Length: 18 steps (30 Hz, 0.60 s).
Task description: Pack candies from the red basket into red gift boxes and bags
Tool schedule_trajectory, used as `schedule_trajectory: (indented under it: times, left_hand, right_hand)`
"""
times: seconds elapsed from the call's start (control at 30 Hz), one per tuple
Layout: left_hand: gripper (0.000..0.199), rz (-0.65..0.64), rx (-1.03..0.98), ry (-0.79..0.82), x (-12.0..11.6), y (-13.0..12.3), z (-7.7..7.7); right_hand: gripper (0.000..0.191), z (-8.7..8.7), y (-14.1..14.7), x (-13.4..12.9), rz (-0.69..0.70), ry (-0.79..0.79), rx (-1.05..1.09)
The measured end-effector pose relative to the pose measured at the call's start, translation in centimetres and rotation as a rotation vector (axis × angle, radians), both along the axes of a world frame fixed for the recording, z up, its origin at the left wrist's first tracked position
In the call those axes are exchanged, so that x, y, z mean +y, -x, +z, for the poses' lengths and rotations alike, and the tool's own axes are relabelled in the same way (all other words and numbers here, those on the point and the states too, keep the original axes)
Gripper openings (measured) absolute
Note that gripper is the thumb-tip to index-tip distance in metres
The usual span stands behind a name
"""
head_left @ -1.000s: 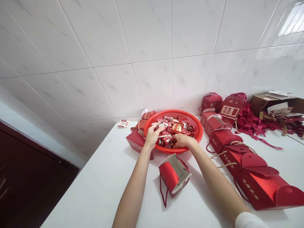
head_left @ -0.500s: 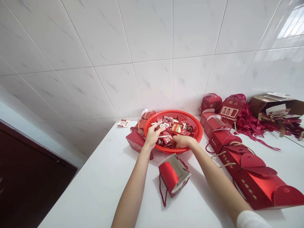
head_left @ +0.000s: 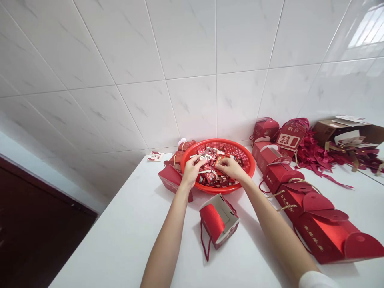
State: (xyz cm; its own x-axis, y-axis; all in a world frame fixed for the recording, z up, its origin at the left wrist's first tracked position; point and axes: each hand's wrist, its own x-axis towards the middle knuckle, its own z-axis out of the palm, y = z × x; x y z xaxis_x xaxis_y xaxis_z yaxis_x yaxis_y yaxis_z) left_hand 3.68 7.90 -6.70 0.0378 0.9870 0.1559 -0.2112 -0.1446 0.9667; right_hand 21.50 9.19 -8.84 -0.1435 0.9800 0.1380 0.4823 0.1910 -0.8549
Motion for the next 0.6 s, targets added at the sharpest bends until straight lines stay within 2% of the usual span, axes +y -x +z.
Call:
schedule_trajectory:
  times: [0.13,0.23,0.3,0.37,0.47,0.53,0.6]
  left_hand:
    - [0.030,-0.002,0.004,0.002,0.0,0.0,0.1]
    - [0.030,-0.004,0.013,-0.005,0.0,-0.1,0.0]
    - [0.031,0.002,0.022,-0.005,0.1,0.0,-0.1]
    - [0.033,0.011,0.031,0.001,0.2,0.0,-0.3]
    - [0.036,0.022,0.042,0.023,0.4,0.1,-0.4]
    - [0.036,0.032,0.045,0.024,0.4,0.1,-0.4]
    - [0.034,0.039,0.046,0.014,0.4,0.0,-0.3]
  right_hand:
    - [0.022,0.1,0.0,-0.1,-0.038,0.004,-0.029]
    - [0.014,0.4,0.1,-0.4,-0.019,0.002,-0.148]
    - [0.009,0.7,0.3,-0.6,0.113,0.017,-0.260]
    - [0.011,1.0,0.6,-0.8,0.322,0.071,-0.346]
    - [0.034,1.1,1.0,-0.8,0.597,0.176,-0.461]
    - [0.047,1.1,1.1,-0.7,0.700,0.227,-0.515]
    - [0.052,1.1,1.1,-0.5,0.738,0.252,-0.523]
